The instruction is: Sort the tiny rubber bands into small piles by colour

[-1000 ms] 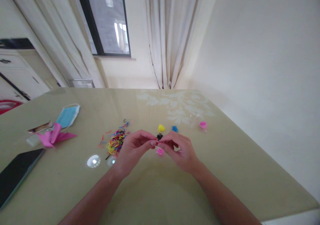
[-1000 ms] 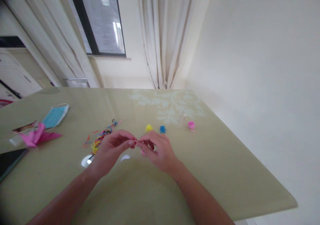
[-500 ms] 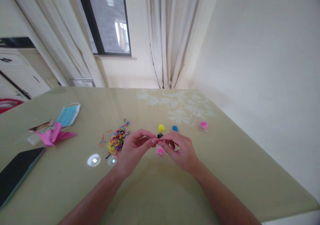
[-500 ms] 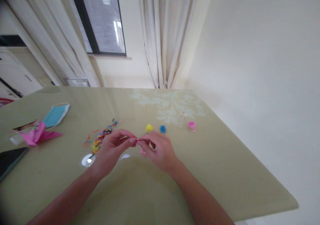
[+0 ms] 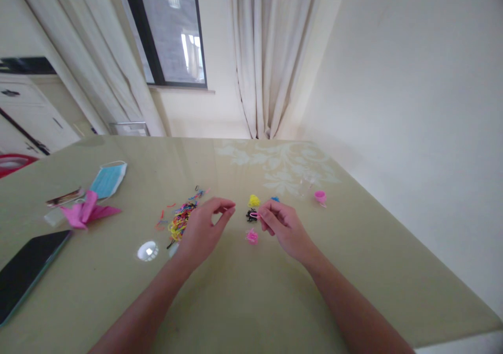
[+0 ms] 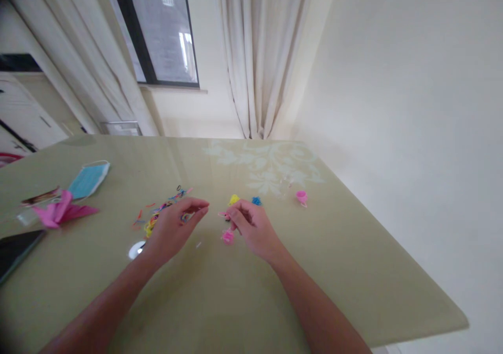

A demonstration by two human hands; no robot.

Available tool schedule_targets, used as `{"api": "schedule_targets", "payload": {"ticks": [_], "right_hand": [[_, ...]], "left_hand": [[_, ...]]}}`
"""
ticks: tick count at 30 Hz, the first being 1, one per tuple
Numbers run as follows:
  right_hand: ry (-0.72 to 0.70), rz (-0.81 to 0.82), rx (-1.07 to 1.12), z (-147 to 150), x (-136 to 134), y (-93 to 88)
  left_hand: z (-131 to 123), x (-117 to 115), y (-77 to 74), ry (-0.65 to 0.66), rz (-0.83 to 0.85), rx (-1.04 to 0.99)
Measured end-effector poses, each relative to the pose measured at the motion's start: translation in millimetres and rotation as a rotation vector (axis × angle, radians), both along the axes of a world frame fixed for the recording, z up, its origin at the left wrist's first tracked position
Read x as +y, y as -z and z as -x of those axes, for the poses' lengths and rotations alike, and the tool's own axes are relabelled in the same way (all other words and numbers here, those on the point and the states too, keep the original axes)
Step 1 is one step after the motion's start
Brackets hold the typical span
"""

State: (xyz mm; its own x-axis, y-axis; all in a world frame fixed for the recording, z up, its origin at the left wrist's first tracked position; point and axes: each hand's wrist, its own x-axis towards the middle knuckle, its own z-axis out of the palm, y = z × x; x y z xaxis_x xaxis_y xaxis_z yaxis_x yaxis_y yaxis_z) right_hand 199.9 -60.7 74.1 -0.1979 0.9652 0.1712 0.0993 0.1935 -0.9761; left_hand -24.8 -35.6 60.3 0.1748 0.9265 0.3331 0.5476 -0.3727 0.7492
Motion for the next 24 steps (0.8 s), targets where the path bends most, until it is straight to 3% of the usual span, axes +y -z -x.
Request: {"api": "schedule_targets", "payload": {"ticks": [4,7,11,17,24], "right_hand": [[-0.019,0.034,0.038,-1.5,0.8,-1.6],[-0.027,0.040,-0.002,-6.2,2.3,-3.0],[-0.054,0.026,-0.205,-12.8,8.3,1.5],[-0.014,-0.074,-0.582,-11.2,16.9,19.9],[-0.029,-0.133,-0.677,-8.8,16.9,25.8]], "left_hand": [[19.4,9.5,10.1,-0.225,-0.080,0.654],[28.2,14.6,15.4,-0.232,0.010,0.838],[31.8,21.1,16.7,-0.188,0.086,0.866],[29.8,21.3,12.2,-0.184,0.050,0.830],[29.2,19.8,4.7,-0.217,-0.031,0.655]]}}
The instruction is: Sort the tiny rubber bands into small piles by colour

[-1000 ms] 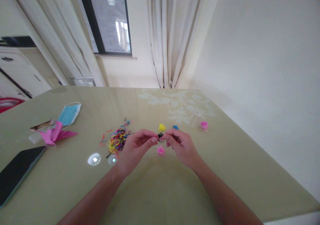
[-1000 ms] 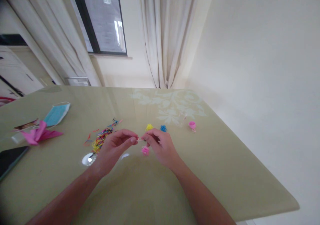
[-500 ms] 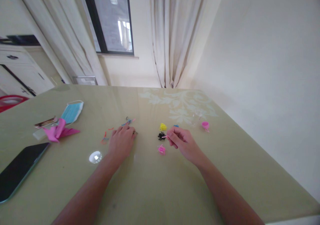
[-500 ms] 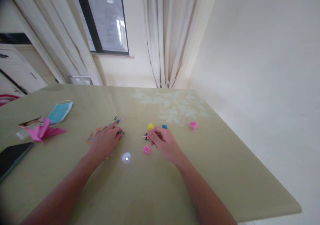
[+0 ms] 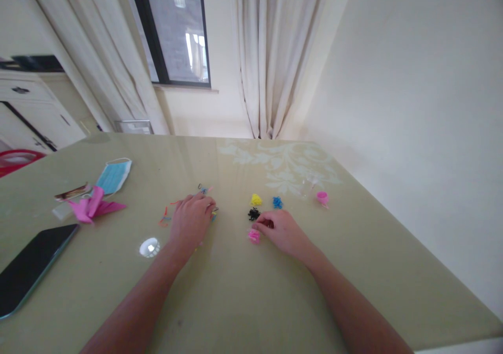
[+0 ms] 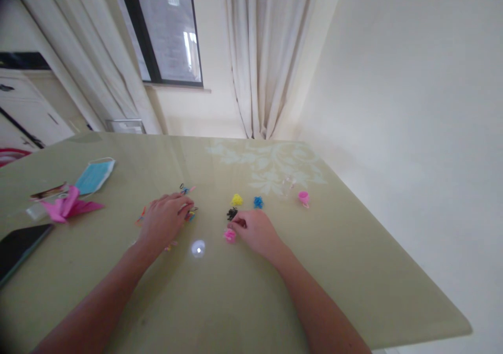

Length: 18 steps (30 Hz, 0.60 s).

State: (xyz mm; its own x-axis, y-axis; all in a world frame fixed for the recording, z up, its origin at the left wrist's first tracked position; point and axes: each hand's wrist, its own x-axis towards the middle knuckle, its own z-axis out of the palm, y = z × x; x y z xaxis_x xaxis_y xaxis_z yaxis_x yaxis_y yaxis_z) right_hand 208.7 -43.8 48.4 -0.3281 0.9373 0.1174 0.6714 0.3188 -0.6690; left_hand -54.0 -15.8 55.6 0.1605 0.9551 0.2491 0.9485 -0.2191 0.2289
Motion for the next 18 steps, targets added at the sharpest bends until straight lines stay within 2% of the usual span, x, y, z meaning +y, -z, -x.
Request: {"api": "schedule_targets", "payload": {"ticks": [5,9,13,18], "right_hand": [[-0.015,-0.007,-0.057,-0.2,1.5,3.9],[-0.024,-0.046,-0.054,0.9,1.3,2.9],[0.005,-0.113,0.152,4.7,-5.3,-5.4],[0.000,-0.213,0.435,10.4,-20.3,-18.0]], "left_hand": [[0.5,3.8,-1.0,-0.006,-0.050,-0.263],[-7.3,2.0,-5.1,0.073,0.080,-0.739],[-23.7,-11.8,-14.3,0.210,0.189,-1.142],[-41.7,-33.2,-22.8,0.373,0.322,-1.261]]}}
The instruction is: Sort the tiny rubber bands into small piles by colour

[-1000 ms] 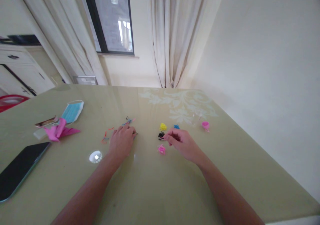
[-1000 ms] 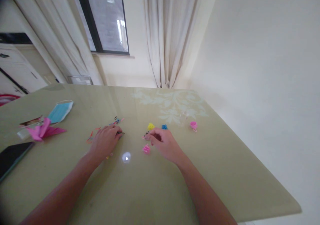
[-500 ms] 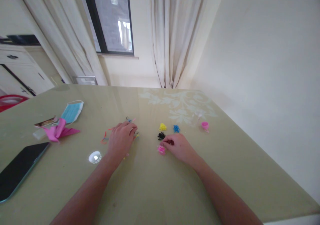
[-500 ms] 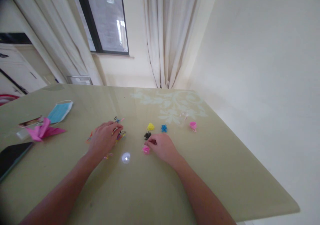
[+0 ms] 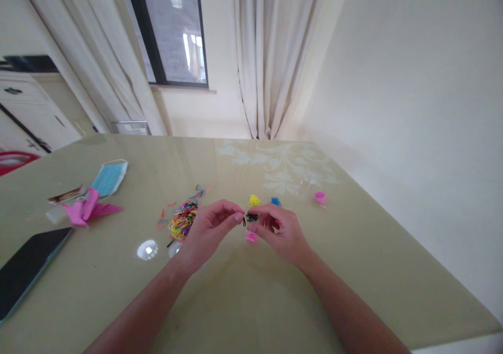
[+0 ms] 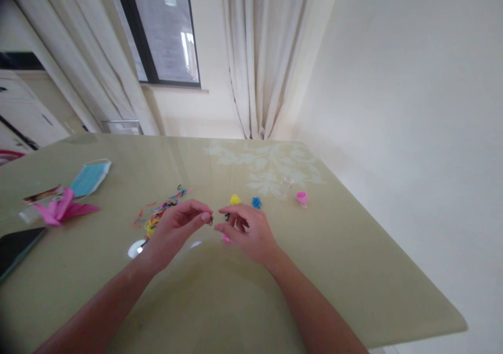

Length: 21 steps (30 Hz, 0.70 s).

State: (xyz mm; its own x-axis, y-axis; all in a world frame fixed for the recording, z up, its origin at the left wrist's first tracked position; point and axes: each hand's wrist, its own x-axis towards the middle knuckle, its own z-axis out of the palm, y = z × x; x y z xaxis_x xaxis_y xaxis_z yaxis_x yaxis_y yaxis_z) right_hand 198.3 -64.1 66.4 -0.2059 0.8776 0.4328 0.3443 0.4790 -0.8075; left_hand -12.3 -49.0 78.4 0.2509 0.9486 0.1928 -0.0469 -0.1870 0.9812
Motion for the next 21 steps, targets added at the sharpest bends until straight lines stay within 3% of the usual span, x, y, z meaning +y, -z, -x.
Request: {"api": "schedule_targets", "payload": {"ticks": [7,12,15,18,21], "right_hand": [[0.003,-0.129,-0.001,3.7,-9.4,-5.0],[0.004,-0.015,0.088,1.5,-8.6,-10.2],[-0.014,0.090,0.245,-2.8,-10.4,-16.7],[-0.011,0.102,0.325,-7.1,-13.7,-23.5],[-0.006,0.078,0.360,-9.8,-15.5,-26.4]], "left_hand": [[-5.9,-6.9,9.4,0.057,0.002,-0.010],[-1.7,-0.4,10.5,0.039,-0.048,0.069],[9.2,11.0,13.6,-0.086,-0.142,0.343],[23.6,23.0,22.3,-0.266,-0.319,0.855],[34.8,29.9,32.0,-0.333,-0.337,1.246]]}}
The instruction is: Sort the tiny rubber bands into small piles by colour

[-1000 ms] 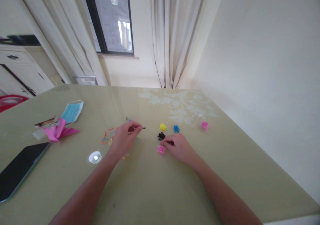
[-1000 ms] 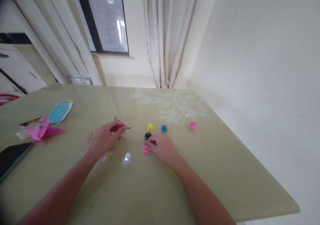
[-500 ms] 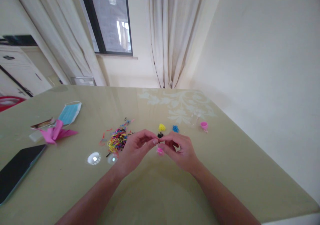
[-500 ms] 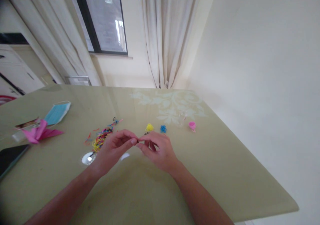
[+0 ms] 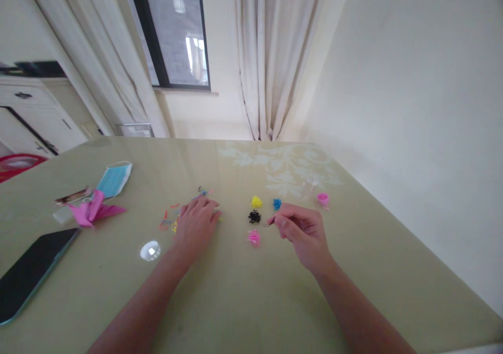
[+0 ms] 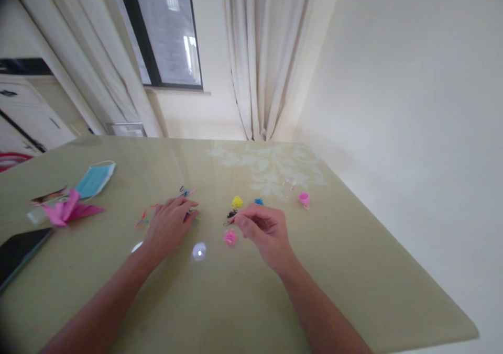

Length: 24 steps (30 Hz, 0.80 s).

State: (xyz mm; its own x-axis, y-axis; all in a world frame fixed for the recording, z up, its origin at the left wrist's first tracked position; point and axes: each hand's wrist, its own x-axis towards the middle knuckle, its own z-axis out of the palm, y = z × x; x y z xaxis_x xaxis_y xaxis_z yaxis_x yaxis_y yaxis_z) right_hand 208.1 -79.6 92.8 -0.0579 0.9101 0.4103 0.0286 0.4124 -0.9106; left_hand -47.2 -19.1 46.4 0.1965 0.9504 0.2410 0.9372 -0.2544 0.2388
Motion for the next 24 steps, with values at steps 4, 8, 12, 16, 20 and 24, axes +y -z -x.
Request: {"api": "schedule_targets", "payload": {"ticks": [4,8,12,16,20,24], "right_hand": [[-0.002,-0.010,0.034,-2.3,2.4,2.9],[-0.025,-0.028,0.053,-4.8,7.4,4.7],[-0.030,-0.049,0.017,-9.0,14.2,5.2],[0.001,-0.048,-0.075,-14.4,25.2,14.3],[0.103,-0.103,-0.364,-14.8,38.9,33.4],[0.166,-0.083,-0.717,-8.4,47.9,53.2]], "left_hand": [[6.3,4.4,6.5,-0.042,0.062,0.147],[7.3,8.7,7.6,-0.023,0.084,0.151],[6.8,11.2,9.2,-0.023,0.093,0.135],[6.5,12.6,7.9,-0.044,0.062,0.097],[5.8,15.3,2.1,-0.028,0.010,-0.164],[-0.4,13.7,-3.9,0.125,0.045,-0.691]]}}
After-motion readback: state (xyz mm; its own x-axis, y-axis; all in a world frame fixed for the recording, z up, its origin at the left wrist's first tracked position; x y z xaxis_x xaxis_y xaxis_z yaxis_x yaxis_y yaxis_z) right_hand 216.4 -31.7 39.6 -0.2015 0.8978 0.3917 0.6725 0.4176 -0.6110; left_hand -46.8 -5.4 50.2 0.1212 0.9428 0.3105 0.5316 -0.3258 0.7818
